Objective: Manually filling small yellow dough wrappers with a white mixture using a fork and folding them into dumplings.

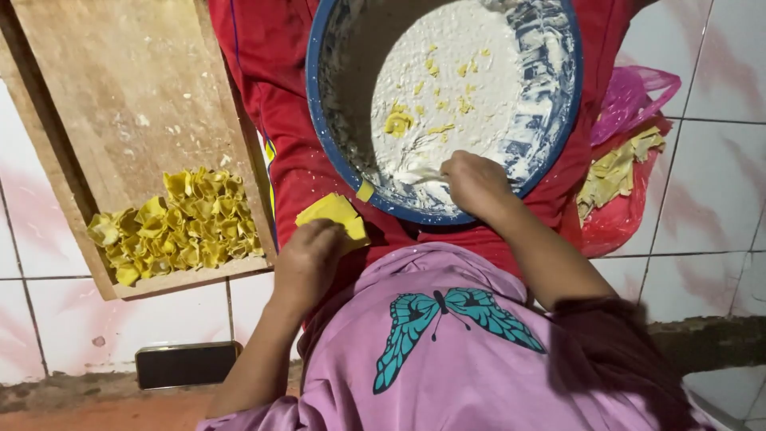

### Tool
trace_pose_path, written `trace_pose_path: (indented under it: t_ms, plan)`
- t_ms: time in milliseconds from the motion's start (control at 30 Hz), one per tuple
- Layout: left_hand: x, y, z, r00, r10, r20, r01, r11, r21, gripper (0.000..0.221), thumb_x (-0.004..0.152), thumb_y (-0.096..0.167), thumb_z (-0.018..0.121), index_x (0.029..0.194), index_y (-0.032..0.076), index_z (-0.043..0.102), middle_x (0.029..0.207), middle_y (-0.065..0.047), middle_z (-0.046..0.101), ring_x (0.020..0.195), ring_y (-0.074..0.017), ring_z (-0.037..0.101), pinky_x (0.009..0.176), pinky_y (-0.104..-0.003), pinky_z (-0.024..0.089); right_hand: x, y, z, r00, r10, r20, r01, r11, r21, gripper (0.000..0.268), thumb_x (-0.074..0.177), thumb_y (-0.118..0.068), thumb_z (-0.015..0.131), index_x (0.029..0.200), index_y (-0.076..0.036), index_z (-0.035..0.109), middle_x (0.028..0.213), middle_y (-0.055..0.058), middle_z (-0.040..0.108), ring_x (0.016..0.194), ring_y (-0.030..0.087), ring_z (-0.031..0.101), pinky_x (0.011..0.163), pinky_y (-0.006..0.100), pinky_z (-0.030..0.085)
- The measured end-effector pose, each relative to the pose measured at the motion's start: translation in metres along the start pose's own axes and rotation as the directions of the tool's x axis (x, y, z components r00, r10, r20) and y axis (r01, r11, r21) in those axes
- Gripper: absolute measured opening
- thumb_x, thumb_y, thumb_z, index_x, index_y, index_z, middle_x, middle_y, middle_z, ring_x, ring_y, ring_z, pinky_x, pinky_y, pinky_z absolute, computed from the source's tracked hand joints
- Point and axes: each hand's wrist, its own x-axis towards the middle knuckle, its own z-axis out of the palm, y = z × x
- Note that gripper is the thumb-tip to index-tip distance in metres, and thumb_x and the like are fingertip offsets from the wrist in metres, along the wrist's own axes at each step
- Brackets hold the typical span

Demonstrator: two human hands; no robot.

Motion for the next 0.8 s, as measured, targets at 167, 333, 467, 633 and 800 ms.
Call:
trace_pose_path:
  t_ms: [167, 333, 467, 633, 800]
  plan:
    - [0.013, -0.005, -0.027, 0.929, -0.367, 0.058, 0.319, 0.707, -0.631, 0.007, 0.103, 0.006, 0.057, 0.098, 0.006, 0.062, 0.102, -0.013, 0.069, 0.095, -0.0269, 0.065, 0.087, -0.038, 0.050, 0.018, 0.009, 0.024, 0.997, 0.055, 0.045, -0.057, 0.998, 0.040, 0.022, 0.096, -0.006, 0.056, 0.094, -0.006, 0.078, 0.085, 0.018, 0.067, 0.085, 0.043, 0.073, 0.076, 0.053, 0.058]
    - [0.019, -0.009, -0.022, 0.803, -0.573, 0.165, 0.237, 0.054, -0.970, 0.012, 0.109, 0.017, 0.048, 0.113, 0.007, 0.052, 0.077, -0.004, 0.063, 0.067, -0.0095, 0.055, 0.062, -0.023, 0.040, 0.038, 0.007, 0.024, 0.974, 0.106, 0.200, -0.149, 0.965, 0.215, 0.022, 0.097, -0.014, 0.059, 0.097, -0.009, 0.081, 0.089, 0.021, 0.076, 0.094, 0.045, 0.074, 0.078, 0.053, 0.058]
    - [0.018, -0.015, -0.016, 0.588, -0.701, 0.405, 0.277, -0.296, -0.914, 0.026, 0.103, 0.047, 0.053, 0.102, 0.022, 0.061, 0.084, 0.002, 0.069, 0.073, -0.0131, 0.062, 0.100, -0.044, 0.041, 0.018, -0.001, -0.004, 0.985, 0.004, 0.174, -0.090, 0.865, 0.493, 0.018, 0.093, -0.010, 0.065, 0.101, -0.004, 0.080, 0.084, 0.024, 0.075, 0.082, 0.037, 0.070, 0.077, 0.047, 0.055]
    - [0.084, 0.039, -0.031, 0.500, -0.752, 0.430, 0.381, -0.255, -0.889, 0.023, 0.103, 0.027, 0.062, 0.123, 0.015, 0.064, 0.075, 0.005, 0.064, 0.067, -0.0095, 0.057, 0.091, -0.043, 0.049, -0.020, -0.032, -0.024, 0.989, -0.081, -0.120, 0.143, 0.693, 0.707, 0.014, 0.092, -0.008, 0.070, 0.103, -0.004, 0.078, 0.083, 0.017, 0.076, 0.080, 0.017, 0.062, 0.075, 0.038, 0.055]
    - [0.065, 0.012, 0.070, 0.478, -0.636, 0.606, 0.238, -0.570, -0.786, 0.037, 0.102, 0.031, 0.060, 0.133, 0.012, 0.060, 0.129, -0.015, 0.070, 0.116, -0.0315, 0.069, 0.102, -0.066, 0.048, -0.020, -0.067, -0.007, 0.772, -0.101, -0.628, 0.537, 0.633, 0.558, 0.023, 0.091, 0.004, 0.071, 0.109, -0.006, 0.081, 0.098, 0.010, 0.076, 0.087, 0.024, 0.074, 0.078, 0.033, 0.058]
